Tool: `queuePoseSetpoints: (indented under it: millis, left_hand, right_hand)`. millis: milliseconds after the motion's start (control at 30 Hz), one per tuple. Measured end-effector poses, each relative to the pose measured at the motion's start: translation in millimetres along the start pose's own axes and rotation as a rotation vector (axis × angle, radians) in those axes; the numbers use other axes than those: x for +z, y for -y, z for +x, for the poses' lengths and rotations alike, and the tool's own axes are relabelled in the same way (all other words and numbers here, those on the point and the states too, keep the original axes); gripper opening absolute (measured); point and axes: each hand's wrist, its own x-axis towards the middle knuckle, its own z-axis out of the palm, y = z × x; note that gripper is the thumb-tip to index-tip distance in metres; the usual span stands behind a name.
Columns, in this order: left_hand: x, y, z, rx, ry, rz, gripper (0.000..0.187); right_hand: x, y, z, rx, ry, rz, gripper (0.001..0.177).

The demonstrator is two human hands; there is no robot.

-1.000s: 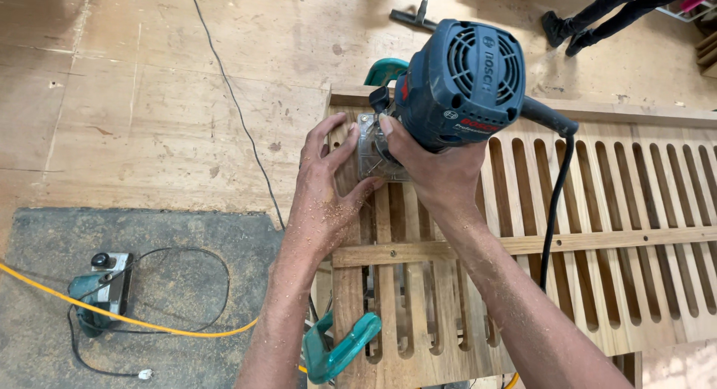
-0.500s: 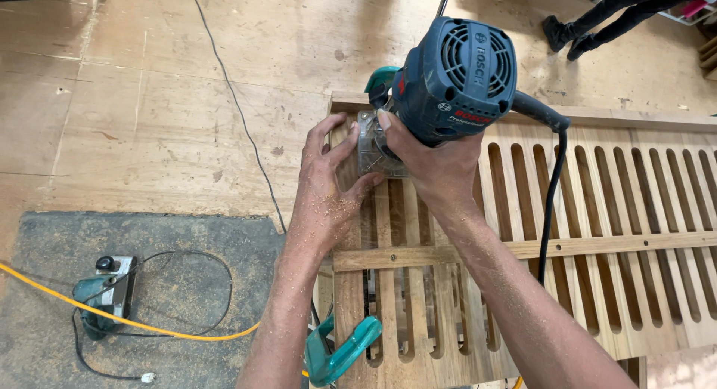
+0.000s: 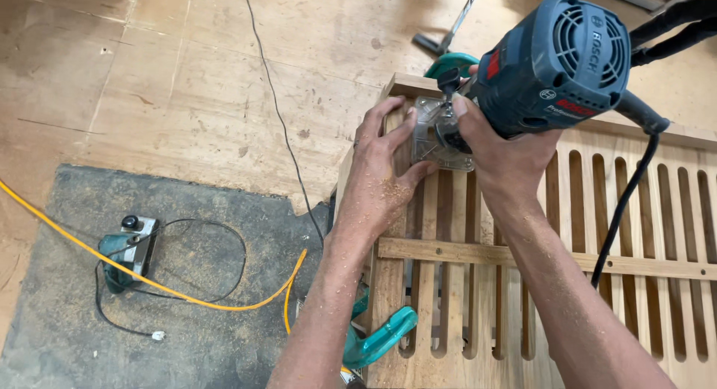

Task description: The person uses a handheld electric router to shape the edges of elongated slots in a wooden slatted panel. The panel is clamped to a workbench, and the person guides the router along the slot edges to smooth and round them.

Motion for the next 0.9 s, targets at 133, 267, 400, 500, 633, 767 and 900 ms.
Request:
queuePoseSetpoints:
  millis: [133,267,400,500,633,767,900]
  left_hand:
    - [4,4,-1,0.012,-0.031,0.044,0.055]
    - [4,3,-2,0.021,-0.01,0.066,0.056]
    - [3,6,0,0.072,-0.008,0.117,0.053]
    - [3,3,1,0.051,0.011,0.155,0.054]
    - [5,3,-2,0.051,0.008,0.162,0.056]
    - [5,1,-1,0.063,0.01,0.199,0.06]
    - [7,0,-4,0.033,0.005,0.221,0.059]
  right_hand:
    - [-1,-4,0,0.011,0.012,0.034,0.046]
    - [-5,-2,0,0.039,0.031,0.038,0.046]
    - [-6,3,2,0.064,0.04,-0.002,0.04]
    - [-7,5,3,0.109,0.04,-0.019,0.04]
    - [-9,10,4,0.134,0.03,-0.026,0.038]
    - [-12,8,5,0.123,0.037,-0.058,0.037]
    - [-14,6,6,0.125,0.041,-0.071,0.039]
